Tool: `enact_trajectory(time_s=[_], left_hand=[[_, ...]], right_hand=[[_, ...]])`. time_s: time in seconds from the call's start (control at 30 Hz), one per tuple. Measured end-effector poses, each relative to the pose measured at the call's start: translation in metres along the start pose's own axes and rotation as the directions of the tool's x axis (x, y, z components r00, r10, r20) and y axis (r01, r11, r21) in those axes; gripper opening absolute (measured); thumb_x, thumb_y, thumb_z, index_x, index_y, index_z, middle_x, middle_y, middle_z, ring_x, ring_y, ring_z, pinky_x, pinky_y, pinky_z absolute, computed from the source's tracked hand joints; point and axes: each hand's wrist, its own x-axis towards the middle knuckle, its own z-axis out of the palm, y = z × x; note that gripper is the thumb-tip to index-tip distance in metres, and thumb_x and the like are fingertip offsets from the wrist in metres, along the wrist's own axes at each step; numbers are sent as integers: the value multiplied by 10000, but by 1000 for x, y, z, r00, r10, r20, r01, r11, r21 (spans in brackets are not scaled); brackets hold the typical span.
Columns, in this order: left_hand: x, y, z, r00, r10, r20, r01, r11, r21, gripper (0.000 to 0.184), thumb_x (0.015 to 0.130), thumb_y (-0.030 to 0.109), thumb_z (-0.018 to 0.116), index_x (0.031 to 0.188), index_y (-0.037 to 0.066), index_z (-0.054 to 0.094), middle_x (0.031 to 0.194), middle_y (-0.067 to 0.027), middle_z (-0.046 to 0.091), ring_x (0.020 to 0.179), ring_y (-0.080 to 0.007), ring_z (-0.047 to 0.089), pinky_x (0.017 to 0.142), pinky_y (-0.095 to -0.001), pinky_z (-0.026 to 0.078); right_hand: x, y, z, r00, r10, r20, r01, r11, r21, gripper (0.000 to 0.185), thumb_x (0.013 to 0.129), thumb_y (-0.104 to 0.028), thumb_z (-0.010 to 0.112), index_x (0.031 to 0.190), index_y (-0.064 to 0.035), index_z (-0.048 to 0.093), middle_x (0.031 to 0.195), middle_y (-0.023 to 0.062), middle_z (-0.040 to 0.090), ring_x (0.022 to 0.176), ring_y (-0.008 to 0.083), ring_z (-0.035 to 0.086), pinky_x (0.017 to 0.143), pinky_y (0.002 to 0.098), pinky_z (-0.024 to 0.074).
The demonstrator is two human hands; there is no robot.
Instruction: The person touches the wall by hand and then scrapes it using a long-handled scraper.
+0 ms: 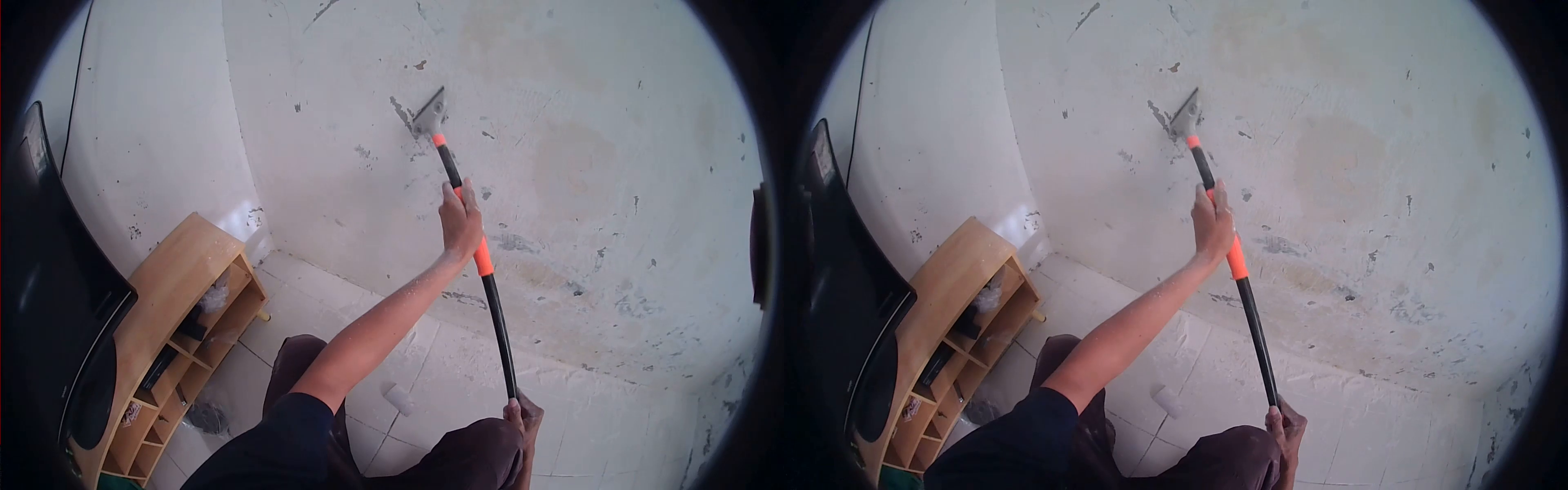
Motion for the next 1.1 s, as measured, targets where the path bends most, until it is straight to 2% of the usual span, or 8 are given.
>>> enact_trajectory(time_s=[0.1,0.23,0.43,0.6,0.7,0.93,1.07,1.1], left_hand=[[45,0,-10,969,217,-122,-210,976,63,354,1081,311,473,973,-25,495,736,-201,635,703,-361,686,626,-487,493],[119,29,-42,949,264,-172,-235,957,173,385,1064,321,485,968,-50,524,840,-256,662,842,-441,675,747,-516,503],[196,67,-75,913,323,-249,-274,938,212,442,1053,346,488,1006,-87,563,911,-271,683,901,-444,684,807,-505,520],[171,80,-71,947,220,-234,-175,965,196,468,1051,367,481,1071,-91,573,972,-300,686,958,-466,677,857,-525,521],[138,48,-44,915,360,-182,-280,892,356,450,1054,365,480,1039,-80,547,950,-307,677,942,-487,666,801,-541,512],[38,46,10,980,192,46,-196,973,119,376,1059,305,507,992,-63,474,751,-227,654,706,-392,680,621,-483,497],[68,48,13,942,333,-46,-323,934,150,364,1060,295,505,992,-61,472,745,-217,656,690,-389,683,607,-481,501],[71,69,6,941,335,-49,-324,932,163,356,1059,286,503,971,-59,485,755,-216,662,742,-406,688,655,-498,510]], right_hand=[[27,-25,22,999,-12,-32,11,999,-40,458,1019,-280,645,1302,79,647,642,-32,512,577,54,466,516,235,377],[73,-65,56,989,-136,56,141,985,-95,450,1032,-265,621,1343,59,625,637,-36,498,587,49,455,520,239,373],[115,-122,81,955,-266,132,282,951,-123,452,1059,-308,582,1342,41,627,643,-33,491,576,51,451,510,241,376],[83,-132,68,950,-261,169,275,959,-64,455,1073,-329,555,1337,34,631,647,-46,475,567,42,436,501,234,369],[60,-104,41,970,-220,107,229,970,-78,449,1051,-321,592,1327,30,644,631,-36,487,560,49,454,499,241,377],[5,-61,0,999,-13,-31,16,997,70,482,1027,-293,636,1326,85,626,633,-29,511,545,49,466,478,219,367],[16,-74,5,1000,-26,10,25,994,104,483,1029,-279,631,1351,81,608,645,-27,523,552,49,475,484,218,373],[24,-83,16,996,-89,8,89,996,26,558,1029,-399,617,1344,63,614,634,-21,521,487,46,453,420,220,340]])
